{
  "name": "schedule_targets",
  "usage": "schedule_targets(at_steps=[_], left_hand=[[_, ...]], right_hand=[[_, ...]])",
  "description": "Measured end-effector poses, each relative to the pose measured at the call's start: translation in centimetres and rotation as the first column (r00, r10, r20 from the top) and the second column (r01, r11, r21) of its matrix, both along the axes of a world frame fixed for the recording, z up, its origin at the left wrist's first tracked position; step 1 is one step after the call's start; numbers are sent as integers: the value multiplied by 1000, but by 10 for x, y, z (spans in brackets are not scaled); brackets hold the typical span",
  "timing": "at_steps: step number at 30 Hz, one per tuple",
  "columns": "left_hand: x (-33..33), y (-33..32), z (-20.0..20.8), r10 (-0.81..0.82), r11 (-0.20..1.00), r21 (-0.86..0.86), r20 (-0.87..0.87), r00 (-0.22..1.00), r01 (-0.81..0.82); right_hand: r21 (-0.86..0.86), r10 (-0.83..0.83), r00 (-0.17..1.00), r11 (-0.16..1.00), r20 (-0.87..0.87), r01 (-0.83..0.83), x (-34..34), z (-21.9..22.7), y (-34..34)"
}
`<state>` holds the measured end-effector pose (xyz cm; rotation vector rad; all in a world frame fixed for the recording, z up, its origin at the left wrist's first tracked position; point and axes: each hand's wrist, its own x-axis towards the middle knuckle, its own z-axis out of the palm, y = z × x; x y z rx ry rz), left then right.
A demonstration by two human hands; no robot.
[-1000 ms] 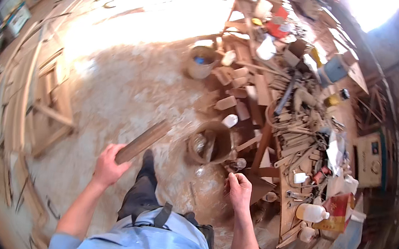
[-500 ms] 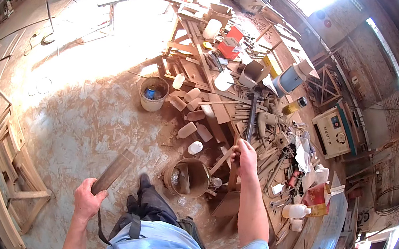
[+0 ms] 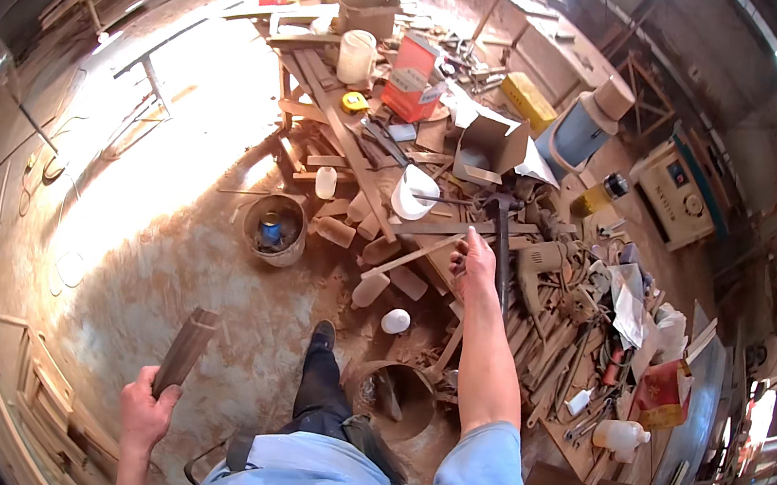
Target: The person assembles a wooden frame by hand, using a hammer to drive nails into pre-drilled holes. They handle multiple wooden planks and a hammer, moving between a workbench and the floor to position and secure the components.
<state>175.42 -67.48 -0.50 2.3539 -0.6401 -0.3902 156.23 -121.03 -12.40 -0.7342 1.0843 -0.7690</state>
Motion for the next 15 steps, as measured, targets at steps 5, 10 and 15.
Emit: schedule_targets(at_steps=[5, 10, 15], left_hand=[[52, -119, 1, -162, 977, 118, -118, 980, 176], [84, -192, -2, -311, 945, 53, -152, 938, 322], [110, -243, -9, -415, 889, 125, -186, 891, 440]], right_hand=[[135, -46, 999, 990, -9, 46, 41, -42, -63], [90, -47, 997, 995, -63, 52, 67, -51, -81], [-155, 133, 969, 974, -208, -167, 77, -4, -73]])
